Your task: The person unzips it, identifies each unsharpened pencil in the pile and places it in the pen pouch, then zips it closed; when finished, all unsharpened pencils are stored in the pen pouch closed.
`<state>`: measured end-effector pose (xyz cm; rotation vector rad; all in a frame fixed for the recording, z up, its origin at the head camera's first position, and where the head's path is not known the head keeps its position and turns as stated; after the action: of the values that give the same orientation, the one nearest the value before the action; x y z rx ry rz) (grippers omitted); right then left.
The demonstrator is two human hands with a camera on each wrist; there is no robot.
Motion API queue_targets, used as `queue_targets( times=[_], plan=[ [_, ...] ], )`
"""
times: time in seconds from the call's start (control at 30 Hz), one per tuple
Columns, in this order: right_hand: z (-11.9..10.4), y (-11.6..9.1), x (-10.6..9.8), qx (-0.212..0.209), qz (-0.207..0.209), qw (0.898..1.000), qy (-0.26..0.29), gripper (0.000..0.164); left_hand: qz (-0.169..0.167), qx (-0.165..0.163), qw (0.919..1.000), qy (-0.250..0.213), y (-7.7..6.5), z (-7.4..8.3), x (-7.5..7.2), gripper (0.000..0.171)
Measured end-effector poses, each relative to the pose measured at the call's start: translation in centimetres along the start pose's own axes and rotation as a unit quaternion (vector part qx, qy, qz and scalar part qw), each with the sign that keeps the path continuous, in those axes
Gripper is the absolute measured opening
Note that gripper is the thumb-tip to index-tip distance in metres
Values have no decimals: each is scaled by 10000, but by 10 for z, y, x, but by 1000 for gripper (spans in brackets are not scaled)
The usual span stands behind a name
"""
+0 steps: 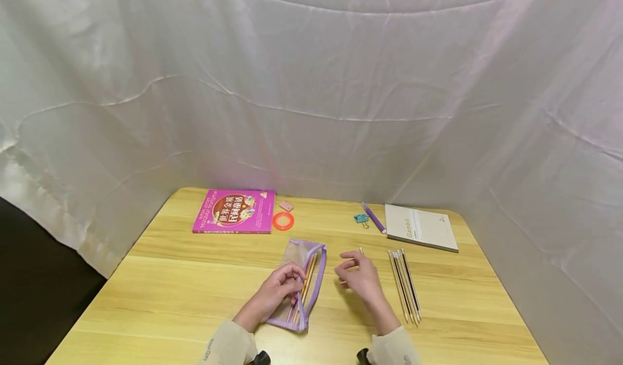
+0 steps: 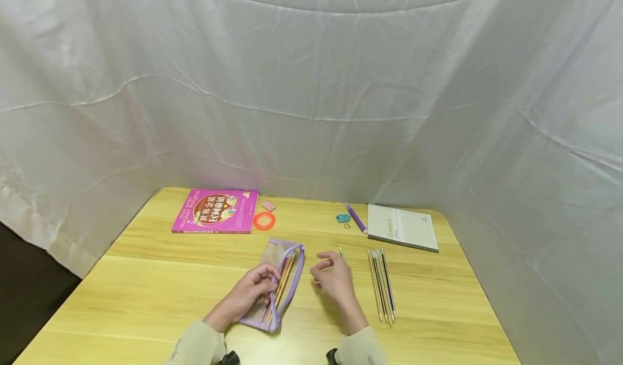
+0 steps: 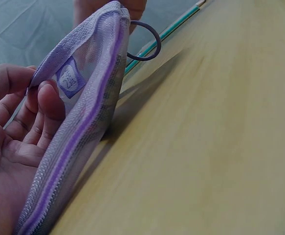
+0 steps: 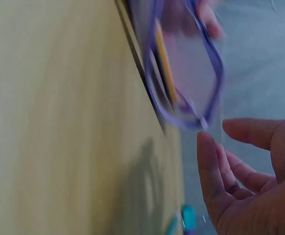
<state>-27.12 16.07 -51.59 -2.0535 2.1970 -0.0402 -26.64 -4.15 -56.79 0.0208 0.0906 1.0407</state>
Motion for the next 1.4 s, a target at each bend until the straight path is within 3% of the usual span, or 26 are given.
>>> queue_targets(
  times=[0.2, 0.37, 0.6, 0.87, 1.23, 1.4],
  plan=[
    [-6, 7, -52, -65, 526, 9983, -259, 41, 43, -56, 10000, 56, 0, -2, 0, 27],
    [-1, 9, -75, -7, 605, 9953, -751, 40, 36, -25, 10000, 63, 0, -2, -1, 27],
    [12, 13, -81, -16, 414, 9837, -1752, 41, 23, 7, 10000, 45, 0, 0, -1, 28],
    [25, 20, -70, 154, 55, 9759, -2175, 46, 27, 51, 10000, -25, 1, -2, -1, 29],
    [33, 23, -68, 573, 30, 9850, -1625, 36, 19, 61, 10000, 47, 2, -1, -1, 28],
    [26, 25, -58, 548, -153, 9971, -504, 40, 41, -7, 10000, 64, 1, -3, -1, 26]
  ],
)
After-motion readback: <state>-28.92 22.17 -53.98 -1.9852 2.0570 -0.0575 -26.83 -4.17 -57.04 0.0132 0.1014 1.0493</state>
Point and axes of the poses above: each hand's wrist, its own y-axis towards the middle knuckle, its own x-axis out of the palm, z = x × y, the point moved 9 cm from there along y, towards the middle knuckle, and after that the axes turned 12 degrees about y, right-handed, at the moved point
